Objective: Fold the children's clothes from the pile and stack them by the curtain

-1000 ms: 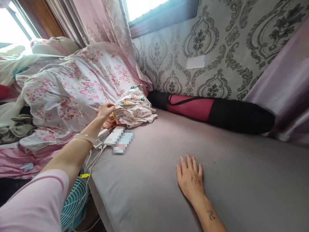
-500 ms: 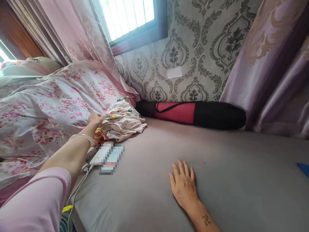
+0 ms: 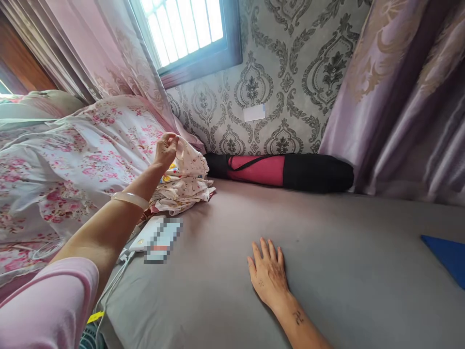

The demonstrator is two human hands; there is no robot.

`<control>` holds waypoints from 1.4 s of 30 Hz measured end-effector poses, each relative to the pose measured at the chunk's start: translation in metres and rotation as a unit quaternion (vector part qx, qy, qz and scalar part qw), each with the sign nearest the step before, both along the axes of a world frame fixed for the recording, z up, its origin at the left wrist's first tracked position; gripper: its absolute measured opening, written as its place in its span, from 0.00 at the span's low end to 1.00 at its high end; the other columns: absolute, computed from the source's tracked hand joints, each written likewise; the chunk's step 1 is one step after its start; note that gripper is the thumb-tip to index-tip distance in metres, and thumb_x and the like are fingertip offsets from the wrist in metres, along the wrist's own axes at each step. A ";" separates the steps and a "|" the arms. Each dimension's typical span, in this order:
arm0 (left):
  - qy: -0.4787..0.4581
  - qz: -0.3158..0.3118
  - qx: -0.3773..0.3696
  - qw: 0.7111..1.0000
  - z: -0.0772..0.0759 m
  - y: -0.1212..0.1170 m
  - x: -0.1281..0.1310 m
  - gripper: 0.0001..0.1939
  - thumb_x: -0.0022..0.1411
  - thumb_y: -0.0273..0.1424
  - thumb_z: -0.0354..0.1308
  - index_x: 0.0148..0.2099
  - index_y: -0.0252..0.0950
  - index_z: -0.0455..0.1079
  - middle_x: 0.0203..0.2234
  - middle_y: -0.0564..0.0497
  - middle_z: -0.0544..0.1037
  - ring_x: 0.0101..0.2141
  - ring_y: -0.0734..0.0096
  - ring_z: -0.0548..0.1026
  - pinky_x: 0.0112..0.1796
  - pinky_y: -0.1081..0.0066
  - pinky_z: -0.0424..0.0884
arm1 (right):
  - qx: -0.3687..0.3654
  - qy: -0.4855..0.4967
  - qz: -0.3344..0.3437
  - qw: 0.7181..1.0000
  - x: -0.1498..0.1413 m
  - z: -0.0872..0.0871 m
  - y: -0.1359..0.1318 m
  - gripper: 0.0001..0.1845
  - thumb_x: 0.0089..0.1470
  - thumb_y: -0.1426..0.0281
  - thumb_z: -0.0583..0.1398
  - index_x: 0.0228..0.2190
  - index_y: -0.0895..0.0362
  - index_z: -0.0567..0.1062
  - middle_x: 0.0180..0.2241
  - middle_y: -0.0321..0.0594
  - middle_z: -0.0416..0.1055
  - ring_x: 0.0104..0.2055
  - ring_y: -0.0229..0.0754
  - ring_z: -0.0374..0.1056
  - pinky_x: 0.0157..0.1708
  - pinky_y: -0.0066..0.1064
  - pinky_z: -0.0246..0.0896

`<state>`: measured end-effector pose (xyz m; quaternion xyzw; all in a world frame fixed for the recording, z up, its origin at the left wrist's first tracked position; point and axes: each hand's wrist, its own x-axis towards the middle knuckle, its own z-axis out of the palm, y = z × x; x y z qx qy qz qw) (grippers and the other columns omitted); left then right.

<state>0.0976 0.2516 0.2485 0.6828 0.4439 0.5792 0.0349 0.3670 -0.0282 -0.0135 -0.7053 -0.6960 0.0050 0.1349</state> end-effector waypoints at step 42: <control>-0.313 -0.427 -0.482 0.699 -0.139 -0.197 0.176 0.22 0.40 0.40 0.74 0.36 0.33 0.74 0.24 0.54 0.76 0.23 0.75 0.72 0.27 0.73 0.69 | 0.213 0.375 -0.043 0.901 0.036 0.032 0.005 0.08 0.53 0.64 0.58 0.34 0.55 0.69 0.37 0.41 0.70 0.38 0.42 0.68 0.42 0.35 0.65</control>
